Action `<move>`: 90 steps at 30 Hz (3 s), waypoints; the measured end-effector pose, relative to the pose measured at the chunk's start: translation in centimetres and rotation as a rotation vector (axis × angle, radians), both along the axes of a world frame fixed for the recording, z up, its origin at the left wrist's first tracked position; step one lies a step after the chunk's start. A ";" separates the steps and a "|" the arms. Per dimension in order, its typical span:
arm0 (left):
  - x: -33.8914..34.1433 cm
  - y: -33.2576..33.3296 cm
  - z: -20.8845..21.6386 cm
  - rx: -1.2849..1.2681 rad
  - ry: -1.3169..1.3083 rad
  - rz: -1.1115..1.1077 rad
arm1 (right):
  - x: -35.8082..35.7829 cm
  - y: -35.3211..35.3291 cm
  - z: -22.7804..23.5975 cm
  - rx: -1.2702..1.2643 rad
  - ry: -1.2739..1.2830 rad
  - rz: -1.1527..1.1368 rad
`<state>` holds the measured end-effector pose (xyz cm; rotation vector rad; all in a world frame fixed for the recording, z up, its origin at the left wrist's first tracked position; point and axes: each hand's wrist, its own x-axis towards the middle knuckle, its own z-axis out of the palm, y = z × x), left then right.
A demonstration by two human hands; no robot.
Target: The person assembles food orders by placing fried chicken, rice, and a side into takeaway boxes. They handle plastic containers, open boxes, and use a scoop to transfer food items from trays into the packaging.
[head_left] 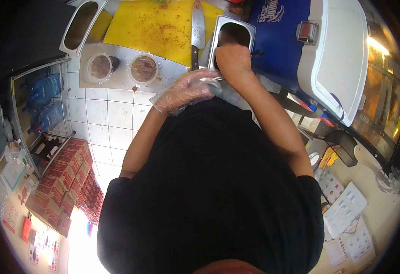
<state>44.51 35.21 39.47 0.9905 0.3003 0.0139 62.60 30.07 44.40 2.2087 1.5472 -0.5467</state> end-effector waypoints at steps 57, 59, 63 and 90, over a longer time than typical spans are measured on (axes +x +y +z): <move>6.5 0.2 6.6 -0.647 -0.277 0.510 | -4.0 -7.6 12.1 0.970 -0.056 -0.092; 6.4 0.6 6.4 -0.843 -0.380 0.409 | -5.1 -7.0 10.6 0.930 -0.322 0.036; 5.4 0.1 4.2 -0.868 -0.268 0.463 | -6.0 -7.2 9.9 1.035 -0.253 0.001; -0.6 0.0 -1.7 -0.652 -0.060 0.602 | -0.7 -0.4 -1.2 0.093 0.176 -0.112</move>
